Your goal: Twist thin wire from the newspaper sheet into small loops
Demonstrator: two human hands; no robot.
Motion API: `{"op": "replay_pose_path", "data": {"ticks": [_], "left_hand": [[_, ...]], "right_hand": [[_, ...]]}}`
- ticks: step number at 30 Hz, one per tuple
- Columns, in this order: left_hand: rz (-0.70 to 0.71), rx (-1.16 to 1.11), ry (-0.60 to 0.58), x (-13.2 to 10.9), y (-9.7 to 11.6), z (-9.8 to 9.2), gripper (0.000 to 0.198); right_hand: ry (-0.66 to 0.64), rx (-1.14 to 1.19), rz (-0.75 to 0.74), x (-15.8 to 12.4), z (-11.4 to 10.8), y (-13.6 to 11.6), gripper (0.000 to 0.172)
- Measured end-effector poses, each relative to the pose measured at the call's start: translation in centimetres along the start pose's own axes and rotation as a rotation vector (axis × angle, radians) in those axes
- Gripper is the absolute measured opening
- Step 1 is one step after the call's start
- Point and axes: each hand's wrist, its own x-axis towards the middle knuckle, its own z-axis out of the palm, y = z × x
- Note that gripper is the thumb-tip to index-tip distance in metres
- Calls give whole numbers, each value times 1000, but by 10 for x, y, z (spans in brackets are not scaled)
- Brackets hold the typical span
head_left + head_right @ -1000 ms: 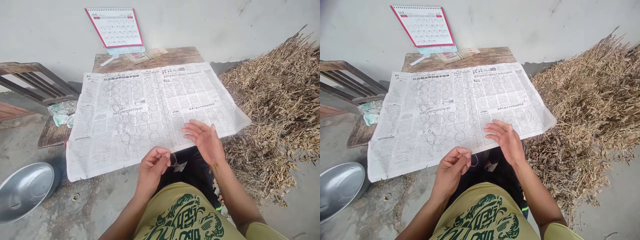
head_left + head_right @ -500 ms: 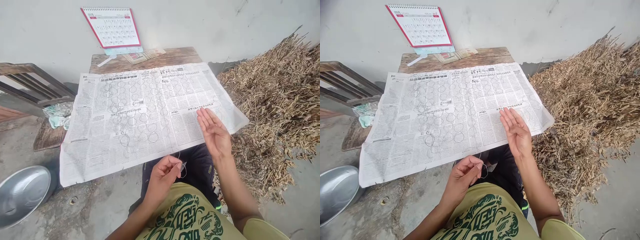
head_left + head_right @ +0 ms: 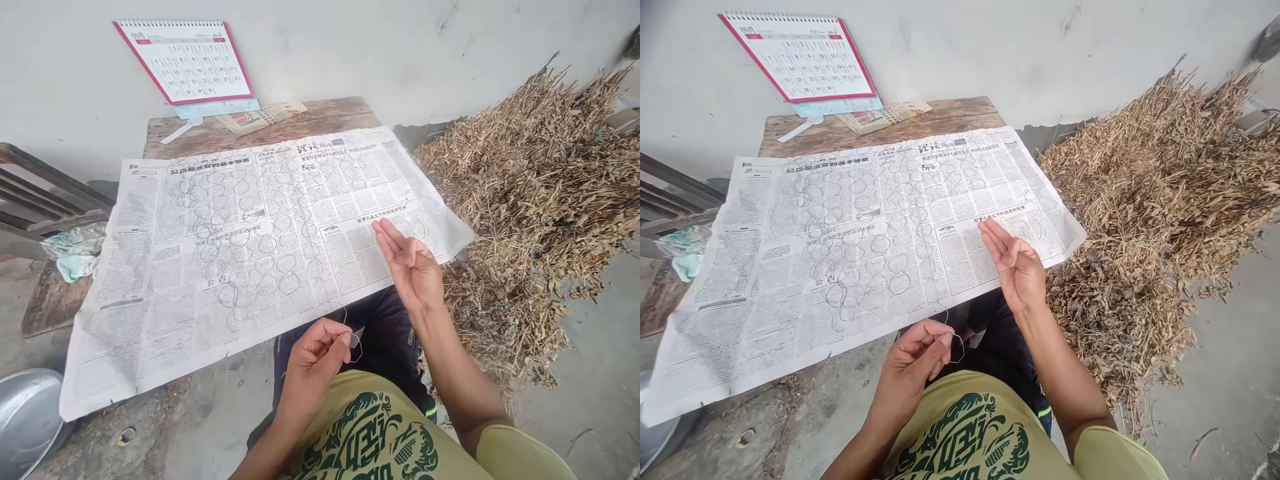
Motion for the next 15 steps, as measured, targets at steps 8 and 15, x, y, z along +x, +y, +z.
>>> {"op": "replay_pose_path", "data": {"ticks": [8, 15], "left_hand": [[-33, 12, 14, -2, 0, -2, 36], [-59, 11, 13, 0, -3, -3, 39]], "right_hand": [[32, 108, -26, -1, -2, 1, 32], [56, 109, -29, -2, 0, 0, 35]]}}
